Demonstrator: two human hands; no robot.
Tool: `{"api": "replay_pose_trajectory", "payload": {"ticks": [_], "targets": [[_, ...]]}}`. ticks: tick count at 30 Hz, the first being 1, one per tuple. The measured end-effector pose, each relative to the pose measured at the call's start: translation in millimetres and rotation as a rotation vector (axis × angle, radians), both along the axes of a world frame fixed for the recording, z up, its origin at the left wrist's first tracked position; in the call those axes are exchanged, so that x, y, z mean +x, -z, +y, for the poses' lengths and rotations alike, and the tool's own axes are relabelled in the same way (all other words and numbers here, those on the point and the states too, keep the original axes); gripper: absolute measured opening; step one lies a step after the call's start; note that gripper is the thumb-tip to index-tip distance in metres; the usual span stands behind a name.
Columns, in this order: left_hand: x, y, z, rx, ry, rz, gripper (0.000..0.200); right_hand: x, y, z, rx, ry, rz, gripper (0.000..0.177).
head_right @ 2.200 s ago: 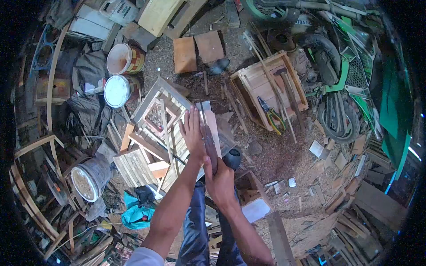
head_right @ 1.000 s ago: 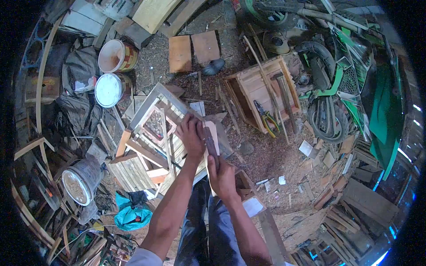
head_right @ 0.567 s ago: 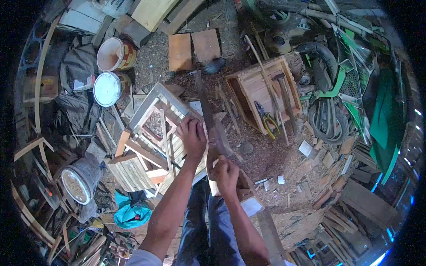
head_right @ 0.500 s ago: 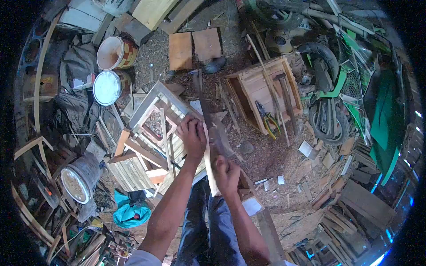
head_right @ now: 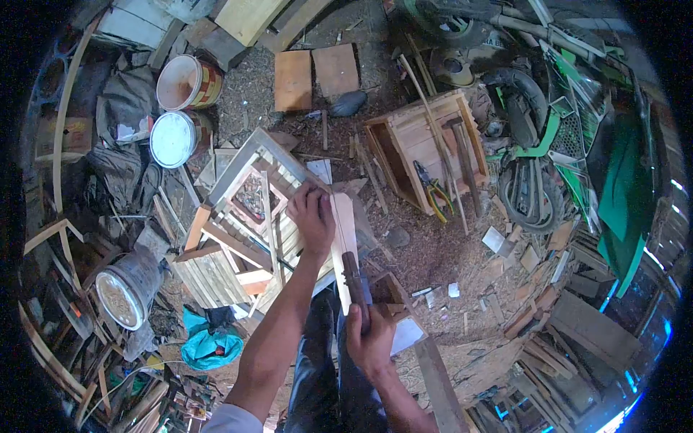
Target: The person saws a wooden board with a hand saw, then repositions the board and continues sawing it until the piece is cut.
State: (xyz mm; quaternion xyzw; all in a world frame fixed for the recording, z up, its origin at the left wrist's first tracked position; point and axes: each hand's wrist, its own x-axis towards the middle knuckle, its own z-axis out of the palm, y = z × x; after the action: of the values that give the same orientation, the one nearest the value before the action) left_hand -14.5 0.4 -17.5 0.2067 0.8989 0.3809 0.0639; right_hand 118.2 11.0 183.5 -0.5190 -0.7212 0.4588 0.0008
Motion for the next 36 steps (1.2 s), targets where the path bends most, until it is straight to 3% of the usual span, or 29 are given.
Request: {"api": "replay_pose_trajectory", "payload": {"ticks": [6, 22, 25, 28, 32, 36], "targets": [[-4, -5, 0, 0.036, 0.026, 0.013, 0.015, -17, -11, -9, -0.116, -0.006, -0.140, 0.032], [-4, 4, -3, -0.024, 0.023, 0.040, 0.015, -14, -9, -9, -0.130, 0.052, -0.176, 0.032], [-3, 5, -3, -0.020, 0.020, 0.040, 0.015, -42, 28, 5, -0.037, 0.005, -0.138, 0.030], [-7, 3, -1, -0.009, 0.013, 0.048, 0.016, -22, 23, -7, 0.034, -0.034, -0.046, 0.028], [-7, -3, 0, -0.034, 0.031, -0.002, 0.016, 7, -11, -21, -0.111, 0.022, -0.162, 0.026], [-6, 1, -1, -0.038, 0.046, 0.034, 0.016, -45, 43, 6, -0.093, 0.020, -0.122, 0.028]]}}
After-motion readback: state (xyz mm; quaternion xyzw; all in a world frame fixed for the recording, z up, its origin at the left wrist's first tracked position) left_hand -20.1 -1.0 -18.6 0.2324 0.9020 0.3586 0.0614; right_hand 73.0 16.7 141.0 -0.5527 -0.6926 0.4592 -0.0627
